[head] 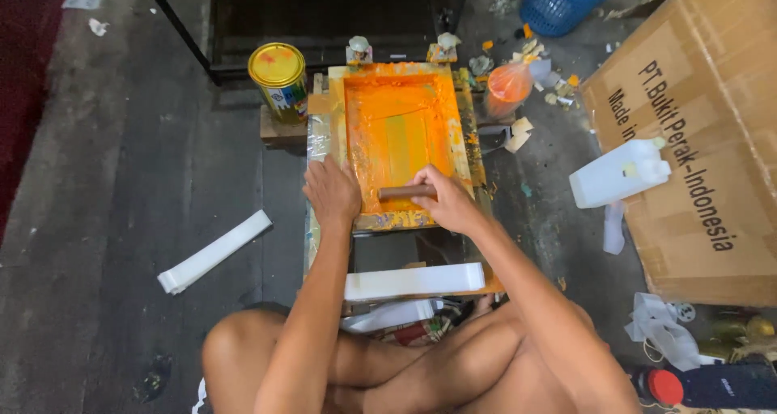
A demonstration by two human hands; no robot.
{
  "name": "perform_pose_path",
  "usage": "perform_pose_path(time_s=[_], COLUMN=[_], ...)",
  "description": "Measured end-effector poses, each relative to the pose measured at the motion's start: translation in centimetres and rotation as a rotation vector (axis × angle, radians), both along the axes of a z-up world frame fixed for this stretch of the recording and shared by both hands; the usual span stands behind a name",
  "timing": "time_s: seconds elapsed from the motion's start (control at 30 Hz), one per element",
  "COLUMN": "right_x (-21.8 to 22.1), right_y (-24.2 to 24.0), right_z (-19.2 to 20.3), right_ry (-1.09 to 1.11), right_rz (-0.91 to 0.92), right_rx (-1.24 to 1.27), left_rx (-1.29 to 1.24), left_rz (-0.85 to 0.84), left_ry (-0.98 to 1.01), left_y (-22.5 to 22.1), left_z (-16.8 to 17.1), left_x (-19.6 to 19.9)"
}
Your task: Manually screen printing orange ink onto white labels and peeling them from the press
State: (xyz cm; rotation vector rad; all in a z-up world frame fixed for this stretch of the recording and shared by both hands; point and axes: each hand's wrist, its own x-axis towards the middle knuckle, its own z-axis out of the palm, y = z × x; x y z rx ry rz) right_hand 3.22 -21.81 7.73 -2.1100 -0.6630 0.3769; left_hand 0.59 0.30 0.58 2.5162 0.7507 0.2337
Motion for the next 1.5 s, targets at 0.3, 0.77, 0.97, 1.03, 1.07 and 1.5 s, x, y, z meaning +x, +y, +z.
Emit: perform_pose_path(time_s=[0.3, 0.77, 0.97, 1.03, 1.07, 1.5], right_x=[-0.5, 9.6, 14.8, 15.0, 14.7, 3.5], right_y=[-1.1, 1.6, 3.6, 4.0, 4.2, 0.6], right_z=[-1.6, -3.2, -4.6, -4.4, -4.2, -3.3], right_ry=[0.051, 0.15, -0.086, -0.164, -0.133, -0.118], right_rz=[-0.048, -0.034, -0.12, -0.154, -0.138, 0.022], right_rx=[-0.051, 0.118, 0.159, 0.145, 0.147, 0.206], left_rx=[-0.043, -0.034, 0.011, 0.016, 0.04, -0.019], left_rz=[-0.001, -0.031, -0.003, 0.006, 0.005, -0.021], left_ry=[-0.017, -0.03, -0.004, -0.007, -0.018, 0.023], left_y=[-1.0, 1.4, 2.3, 2.5, 2.6, 0.3], left_z=[-0.1, 0.5, 0.9, 0.6, 0.3, 2.0], left_x=[-3.5, 4.0, 8.1, 8.8, 9.1, 1.8])
